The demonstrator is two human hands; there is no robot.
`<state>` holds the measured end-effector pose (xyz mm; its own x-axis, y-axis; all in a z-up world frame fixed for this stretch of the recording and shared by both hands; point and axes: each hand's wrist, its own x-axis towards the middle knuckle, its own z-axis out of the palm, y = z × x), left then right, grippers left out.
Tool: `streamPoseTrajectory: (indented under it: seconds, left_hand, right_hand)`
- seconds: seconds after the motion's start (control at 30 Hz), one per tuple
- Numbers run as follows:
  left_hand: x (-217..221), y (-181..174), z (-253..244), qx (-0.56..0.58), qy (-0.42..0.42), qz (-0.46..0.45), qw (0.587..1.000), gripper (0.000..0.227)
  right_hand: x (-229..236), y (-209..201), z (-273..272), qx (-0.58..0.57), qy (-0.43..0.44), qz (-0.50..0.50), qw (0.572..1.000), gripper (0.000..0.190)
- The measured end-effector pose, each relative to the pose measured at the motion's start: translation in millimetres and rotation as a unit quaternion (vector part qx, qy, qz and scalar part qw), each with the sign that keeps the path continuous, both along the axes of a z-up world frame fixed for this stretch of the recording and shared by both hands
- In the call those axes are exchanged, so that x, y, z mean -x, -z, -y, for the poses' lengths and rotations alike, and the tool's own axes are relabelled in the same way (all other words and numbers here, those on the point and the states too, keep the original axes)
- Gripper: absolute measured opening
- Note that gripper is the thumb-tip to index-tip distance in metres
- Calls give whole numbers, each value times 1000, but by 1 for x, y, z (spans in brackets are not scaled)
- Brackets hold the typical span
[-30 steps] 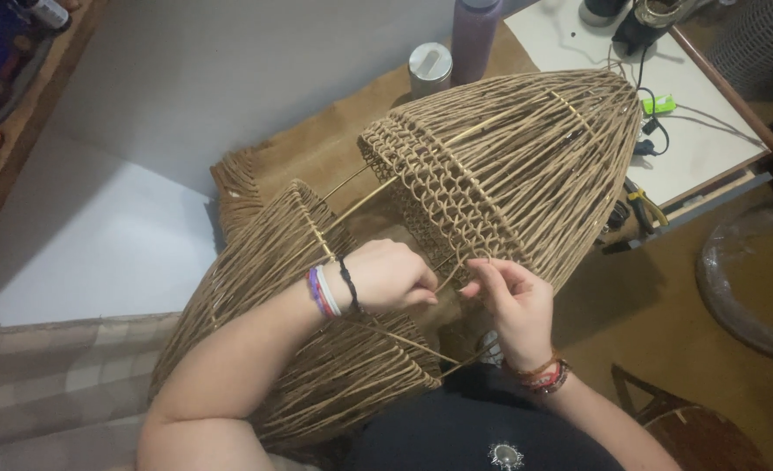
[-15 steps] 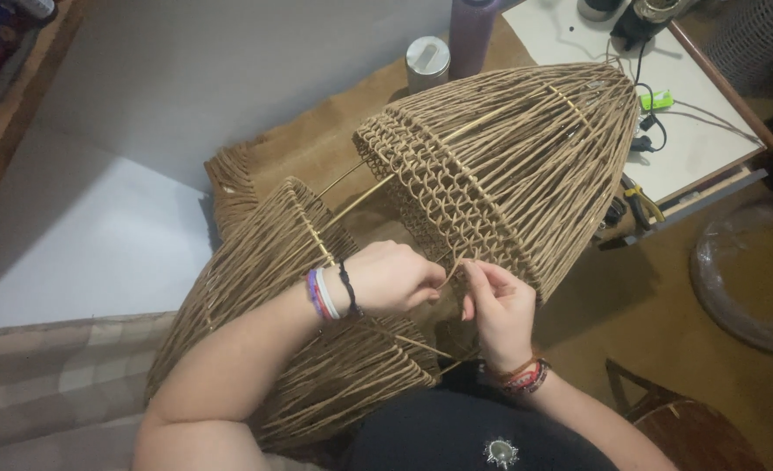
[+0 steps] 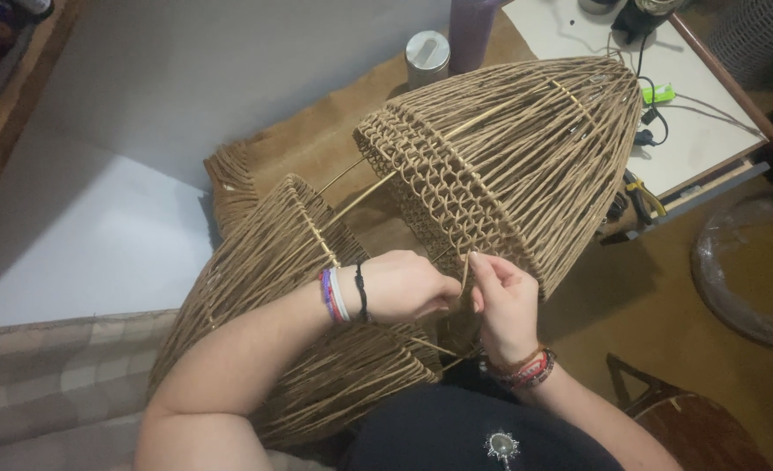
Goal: The person is weaving twine or rope around a large oval frame to construct a basket or decorative item.
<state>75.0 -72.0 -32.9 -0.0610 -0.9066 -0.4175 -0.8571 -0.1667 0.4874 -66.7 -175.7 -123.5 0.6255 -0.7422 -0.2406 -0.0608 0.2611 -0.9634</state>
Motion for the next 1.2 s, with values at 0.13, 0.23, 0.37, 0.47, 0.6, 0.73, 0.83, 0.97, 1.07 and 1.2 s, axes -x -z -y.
streamPoseTrajectory:
  seconds: [0.13, 0.23, 0.37, 0.47, 0.6, 0.73, 0.83, 0.97, 1.07, 1.2]
  left_hand:
    - [2, -2, 3, -8, 9, 0, 1000, 17]
    - [2, 4, 4, -5, 25, -16, 1000, 18]
    - [3, 17, 8, -12, 41, -19, 999, 19]
    - [6, 14, 4, -17, 21, -27, 999, 21]
    - [21, 10, -6, -34, -84, -89, 992, 25]
    - [58, 42, 3, 21, -310, -278, 909, 72]
    - [77, 86, 17, 135, -502, -526, 674, 59]
    - [82, 93, 27, 177, -556, -622, 523, 43]
    - [82, 100, 27, 179, -544, -636, 517, 39]
    - [82, 100, 28, 190, -553, -631, 510, 37]
  right_hand:
    - [-1, -6, 0, -4, -2, -10, 1000, 19]
    - [-1, -1, 1, -6, -6, -8, 1000, 18]
    - [-1, -1, 5, -20, -14, -4, 1000, 21]
    - [2, -31, 1, -22, -41, -15, 999, 22]
    - [28, -28, 34, 55, -200, -33, 978, 20]
    - [63, -21, 70, 136, -280, -27, 950, 22]
    - [71, -48, 78, 234, -328, -38, 914, 28]
    - [68, -63, 82, 371, -284, -126, 875, 40]
    - [66, -65, 86, 475, -265, -136, 828, 42]
    - [63, -47, 88, 547, -208, -72, 808, 46]
